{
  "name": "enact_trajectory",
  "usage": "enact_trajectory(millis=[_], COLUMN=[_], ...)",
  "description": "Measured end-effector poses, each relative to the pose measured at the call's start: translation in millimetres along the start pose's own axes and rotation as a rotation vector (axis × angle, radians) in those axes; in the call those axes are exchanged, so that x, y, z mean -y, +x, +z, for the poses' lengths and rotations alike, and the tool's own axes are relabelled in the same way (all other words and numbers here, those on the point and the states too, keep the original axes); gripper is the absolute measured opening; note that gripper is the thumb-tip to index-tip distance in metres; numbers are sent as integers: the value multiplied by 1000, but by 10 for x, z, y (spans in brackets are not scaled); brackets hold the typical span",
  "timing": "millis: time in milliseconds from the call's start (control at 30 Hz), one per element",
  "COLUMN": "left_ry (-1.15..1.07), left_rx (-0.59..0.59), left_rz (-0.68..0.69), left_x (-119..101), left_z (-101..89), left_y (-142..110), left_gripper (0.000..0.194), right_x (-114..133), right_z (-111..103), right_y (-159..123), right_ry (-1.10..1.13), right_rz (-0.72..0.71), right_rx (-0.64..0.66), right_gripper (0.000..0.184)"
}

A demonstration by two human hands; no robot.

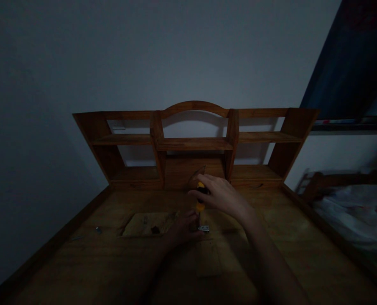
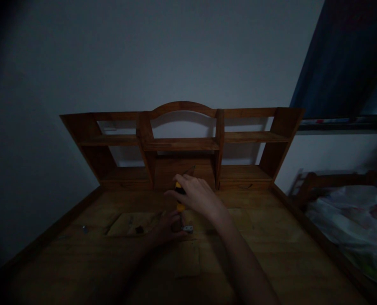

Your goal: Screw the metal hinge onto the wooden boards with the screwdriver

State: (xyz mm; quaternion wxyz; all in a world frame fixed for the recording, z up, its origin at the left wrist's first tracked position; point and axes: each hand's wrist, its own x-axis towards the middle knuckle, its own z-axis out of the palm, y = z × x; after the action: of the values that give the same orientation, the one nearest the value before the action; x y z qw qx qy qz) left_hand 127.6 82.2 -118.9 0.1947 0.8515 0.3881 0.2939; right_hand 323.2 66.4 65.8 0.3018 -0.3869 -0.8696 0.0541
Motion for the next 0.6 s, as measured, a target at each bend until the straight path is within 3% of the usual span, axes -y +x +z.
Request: enact_trajectory(millis=[233, 467, 600], left_ry=[10, 19, 28], left_rx=[41, 23, 28], left_rz=[1, 6, -10], left_x=[7, 23, 20], left_z=[-11, 2, 8], left_y=[15, 4, 3], left_gripper=[32, 36, 36], right_x=[57, 8, 5], right_z=[-89, -49, -25], right_y=[-28, -11, -2], right_ry=[117, 38, -6], right_rz=[-84, -47, -20], right_rx=[49, 17, 10], right_gripper=[42, 26, 26])
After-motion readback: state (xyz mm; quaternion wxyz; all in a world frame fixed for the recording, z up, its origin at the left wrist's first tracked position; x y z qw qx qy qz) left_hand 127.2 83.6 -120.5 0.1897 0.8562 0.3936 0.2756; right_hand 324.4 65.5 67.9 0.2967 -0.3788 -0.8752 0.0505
